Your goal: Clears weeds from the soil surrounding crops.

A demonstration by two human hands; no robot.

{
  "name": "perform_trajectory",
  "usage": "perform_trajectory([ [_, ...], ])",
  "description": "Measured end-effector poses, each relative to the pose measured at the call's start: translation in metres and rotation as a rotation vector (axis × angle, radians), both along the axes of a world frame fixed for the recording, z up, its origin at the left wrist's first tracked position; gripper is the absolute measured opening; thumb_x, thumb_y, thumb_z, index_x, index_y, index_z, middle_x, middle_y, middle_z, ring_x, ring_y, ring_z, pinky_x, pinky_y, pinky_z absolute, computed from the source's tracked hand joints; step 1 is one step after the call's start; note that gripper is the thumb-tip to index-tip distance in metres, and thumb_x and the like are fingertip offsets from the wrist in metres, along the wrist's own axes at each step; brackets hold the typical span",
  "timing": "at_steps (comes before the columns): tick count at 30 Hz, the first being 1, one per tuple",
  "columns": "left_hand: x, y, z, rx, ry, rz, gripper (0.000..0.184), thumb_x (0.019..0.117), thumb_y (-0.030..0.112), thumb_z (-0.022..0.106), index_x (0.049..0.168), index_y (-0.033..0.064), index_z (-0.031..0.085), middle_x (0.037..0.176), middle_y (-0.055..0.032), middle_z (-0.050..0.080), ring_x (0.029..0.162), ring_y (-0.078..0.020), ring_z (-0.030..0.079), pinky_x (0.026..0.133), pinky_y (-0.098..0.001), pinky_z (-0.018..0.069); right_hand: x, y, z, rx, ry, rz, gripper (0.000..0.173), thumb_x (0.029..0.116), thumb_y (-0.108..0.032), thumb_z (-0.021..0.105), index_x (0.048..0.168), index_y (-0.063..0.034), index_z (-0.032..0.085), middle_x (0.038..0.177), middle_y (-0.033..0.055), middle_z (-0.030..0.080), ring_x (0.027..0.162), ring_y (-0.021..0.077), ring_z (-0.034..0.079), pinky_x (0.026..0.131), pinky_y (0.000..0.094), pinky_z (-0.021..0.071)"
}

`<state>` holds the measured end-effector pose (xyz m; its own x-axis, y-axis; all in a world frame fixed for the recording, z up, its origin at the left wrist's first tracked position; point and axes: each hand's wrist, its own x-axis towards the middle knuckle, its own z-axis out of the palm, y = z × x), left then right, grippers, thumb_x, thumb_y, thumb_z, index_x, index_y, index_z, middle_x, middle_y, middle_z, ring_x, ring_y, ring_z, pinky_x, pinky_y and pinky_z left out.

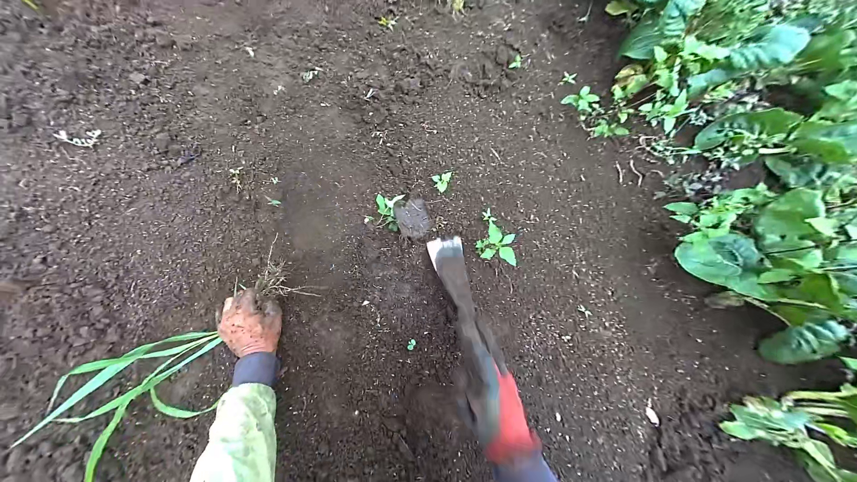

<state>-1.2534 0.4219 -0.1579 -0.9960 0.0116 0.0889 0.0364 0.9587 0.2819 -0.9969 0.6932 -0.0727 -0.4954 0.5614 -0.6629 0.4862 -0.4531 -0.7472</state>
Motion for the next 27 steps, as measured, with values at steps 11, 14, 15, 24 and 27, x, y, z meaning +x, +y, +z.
perform_trajectory([
  [11,-0.001,0.004,-0.004,-0.055,0.007,0.01,0.034,0.0937,0.021,0.055,0.113,-0.0017,0.073,0.116,-0.0263,0.071,0.115,-0.0457,0.065,0.104,-0.0641,0.0445,-0.14,0.067,-0.013,0.044,0.01,0.036,0.049,0.1092,-0.047,0.044,0.149,-0.0172,0.047,0.067,0.007,0.061,0.044,0.0173,0.054,0.039,0.0324,0.0482],
  [14,-0.003,-0.002,-0.006,-0.037,0.0,0.018,0.035,0.0941,0.02,0.056,0.117,-0.0009,0.072,0.119,-0.0272,0.069,0.117,-0.0466,0.064,0.104,-0.0657,0.0438,-0.116,0.072,0.004,0.149,-0.076,0.121,0.044,0.107,-0.043,0.052,0.139,-0.0133,0.057,0.07,0.0094,0.065,0.048,0.0207,0.06,0.044,0.0375,0.0539],
  [15,-0.003,-0.003,-0.008,-0.035,-0.009,0.023,0.035,0.0947,0.021,0.056,0.118,-0.0006,0.072,0.121,-0.0274,0.069,0.119,-0.0469,0.063,0.104,-0.066,0.0435,-0.077,0.065,0.015,0.147,-0.06,0.123,0.047,0.1069,-0.042,0.052,0.147,-0.017,0.053,0.068,0.0085,0.064,0.047,0.0198,0.058,0.043,0.0374,0.0531],
  [24,0.005,0.005,-0.004,-0.044,0.075,0.055,0.038,0.0953,0.026,0.056,0.117,-0.0023,0.07,0.114,-0.0288,0.071,0.111,-0.0482,0.067,0.098,-0.0681,0.0463,0.053,0.051,-0.004,-0.023,-0.011,-0.144,0.052,0.1084,-0.043,0.047,0.156,-0.0249,0.042,0.059,0.0041,0.055,0.04,0.0153,0.049,0.035,0.0341,0.0459],
  [27,0.01,0.071,0.031,0.169,0.233,-0.11,0.037,0.0964,0.023,0.061,0.116,-0.0074,0.069,0.109,-0.0309,0.071,0.105,-0.0475,0.068,0.097,-0.0642,0.0485,-0.019,0.074,-0.028,0.087,-0.058,-0.127,0.044,0.1083,-0.041,0.051,0.141,-0.0118,0.055,0.06,0.007,0.061,0.041,0.0176,0.055,0.037,0.0358,0.0497],
])
